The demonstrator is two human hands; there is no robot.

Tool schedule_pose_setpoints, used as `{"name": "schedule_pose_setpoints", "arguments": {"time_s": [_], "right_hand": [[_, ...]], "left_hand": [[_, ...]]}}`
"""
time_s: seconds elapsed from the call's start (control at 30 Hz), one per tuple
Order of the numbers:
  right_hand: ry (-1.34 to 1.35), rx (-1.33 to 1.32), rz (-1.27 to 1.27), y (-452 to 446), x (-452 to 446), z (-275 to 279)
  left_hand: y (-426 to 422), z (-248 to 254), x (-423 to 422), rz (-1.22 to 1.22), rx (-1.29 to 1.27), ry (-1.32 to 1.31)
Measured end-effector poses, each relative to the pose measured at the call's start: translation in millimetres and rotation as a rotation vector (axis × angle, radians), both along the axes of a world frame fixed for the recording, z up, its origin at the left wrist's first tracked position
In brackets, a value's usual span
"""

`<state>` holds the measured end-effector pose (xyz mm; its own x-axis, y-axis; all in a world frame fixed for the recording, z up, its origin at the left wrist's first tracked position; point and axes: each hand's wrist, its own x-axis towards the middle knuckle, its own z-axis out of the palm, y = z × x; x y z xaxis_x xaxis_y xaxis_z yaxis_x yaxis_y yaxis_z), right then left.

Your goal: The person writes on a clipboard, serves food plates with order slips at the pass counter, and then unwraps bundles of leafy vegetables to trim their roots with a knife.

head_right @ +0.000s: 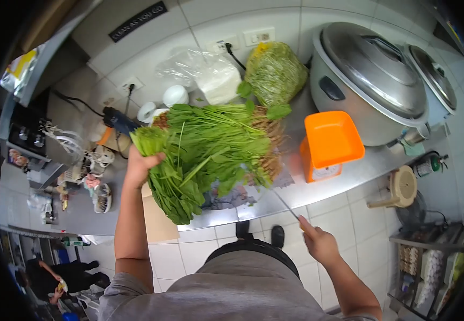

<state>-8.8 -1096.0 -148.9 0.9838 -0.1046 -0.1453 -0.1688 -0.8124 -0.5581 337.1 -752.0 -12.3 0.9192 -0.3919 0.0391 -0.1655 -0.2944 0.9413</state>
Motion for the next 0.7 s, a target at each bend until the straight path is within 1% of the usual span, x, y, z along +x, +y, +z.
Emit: {"name": "schedule_pose_setpoints", "arguments": {"time_s": [0.07,0.1,0.13,0.2,0.27,0.3,0.33,0.37,0.4,0.47,0.53,0.6,0.67,0.7], "right_hand": [[-0.128,-0.096,-0.054,-3.9,1.5,-3.2],[-0.154,-0.156,-0.067,-1.8,14.1,-2.1],[-0.167,-0.149,-0.067,1.8,31.8,-0.6],[-0.112,-0.283,-0.091,14.7,80.5,3.7],[-0.057,-0.369,-0.075,27.7,137.1,-10.4],[-0.176,-0.389,-0.094,36.5,162.0,-34.3],[-0.301,-0.41,-0.114,44.9,185.2,-46.2],[-0.357,-0.33,-0.04,55.0,198.7,-19.0],[-0.41,-0.253,0.035,67.5,212.2,10.5],[-0.577,0.433,0.059,94.7,243.8,33.7],[-0.563,0.883,0.026,108.0,276.6,63.9],[-0.396,1.149,0.111,100.6,291.6,92.6],[-0.397,0.988,0.07,89.8,282.9,107.0],[-0.4,0.975,0.044,79.7,277.7,105.1]], "left_hand": [[20.0,33.4,9.5,0.133,-0.18,-0.068],[24.3,52.1,13.3,0.134,-0.239,-0.081],[25.7,70.1,17.9,0.13,-0.3,-0.089],[23.5,99.0,34.1,0.085,-0.295,-0.156],[3.8,121.1,46.4,0.008,-0.336,-0.126],[-8.0,123.3,52.5,0.011,-0.348,-0.122],[-18.1,120.3,60.2,0.014,-0.36,-0.122],[-24.1,112.0,72.1,0.02,-0.322,-0.127],[-43.9,111.4,63.7,0.061,-0.332,-0.129],[-69.3,92.4,65.2,0.039,-0.338,-0.064],[-95.3,74.7,60.1,-0.062,-0.239,0.03],[-130.8,62.6,53.1,-0.178,-0.209,0.101],[-175.8,74.2,23.0,-0.295,0.08,-0.178],[-187.2,70.7,20.8,-0.32,0.069,-0.17]]}}
